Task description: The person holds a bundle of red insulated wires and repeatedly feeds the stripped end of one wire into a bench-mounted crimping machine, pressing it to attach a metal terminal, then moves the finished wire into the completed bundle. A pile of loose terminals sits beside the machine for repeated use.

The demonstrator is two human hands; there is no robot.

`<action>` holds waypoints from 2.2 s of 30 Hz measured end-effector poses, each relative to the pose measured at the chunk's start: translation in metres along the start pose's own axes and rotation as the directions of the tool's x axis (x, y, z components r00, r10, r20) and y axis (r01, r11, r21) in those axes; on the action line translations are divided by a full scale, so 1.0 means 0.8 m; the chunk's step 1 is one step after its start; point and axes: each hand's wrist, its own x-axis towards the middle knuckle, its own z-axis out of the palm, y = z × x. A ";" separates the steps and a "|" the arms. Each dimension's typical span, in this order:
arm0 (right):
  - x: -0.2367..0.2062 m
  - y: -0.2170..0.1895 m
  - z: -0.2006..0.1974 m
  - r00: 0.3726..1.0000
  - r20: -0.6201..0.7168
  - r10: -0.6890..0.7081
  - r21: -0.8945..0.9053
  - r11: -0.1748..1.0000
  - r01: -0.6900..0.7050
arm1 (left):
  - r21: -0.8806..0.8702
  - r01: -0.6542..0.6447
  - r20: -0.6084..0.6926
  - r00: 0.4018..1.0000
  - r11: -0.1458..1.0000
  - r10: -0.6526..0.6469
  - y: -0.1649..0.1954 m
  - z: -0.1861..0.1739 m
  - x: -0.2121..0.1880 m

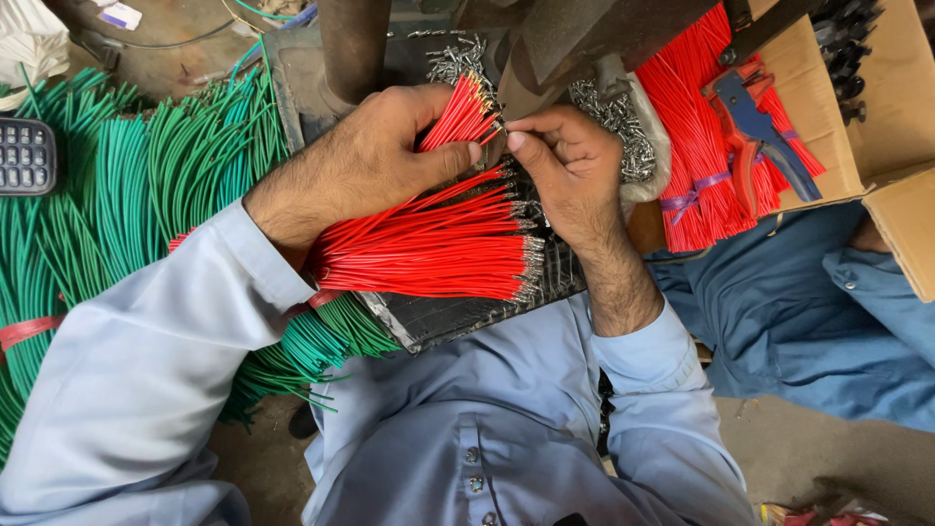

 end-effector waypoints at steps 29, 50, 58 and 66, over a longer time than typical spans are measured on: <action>0.008 -0.008 0.004 0.999 0.036 0.010 0.067 0.998 -0.012 | -0.102 0.040 -0.043 0.998 0.994 -0.044 -0.011 0.000 0.002; 0.013 -0.002 0.003 0.998 0.055 -0.012 0.078 0.997 0.008 | -0.098 0.066 -0.058 0.996 0.993 -0.071 -0.015 0.001 0.001; 0.005 -0.010 -0.007 0.997 0.068 -0.020 0.026 0.999 0.018 | -0.104 0.185 -0.034 0.981 0.977 -0.189 -0.004 -0.002 -0.001; -0.013 -0.062 -0.050 0.992 0.121 0.048 -0.517 0.856 0.022 | -0.173 0.115 0.009 0.993 0.978 -0.115 -0.001 0.002 -0.001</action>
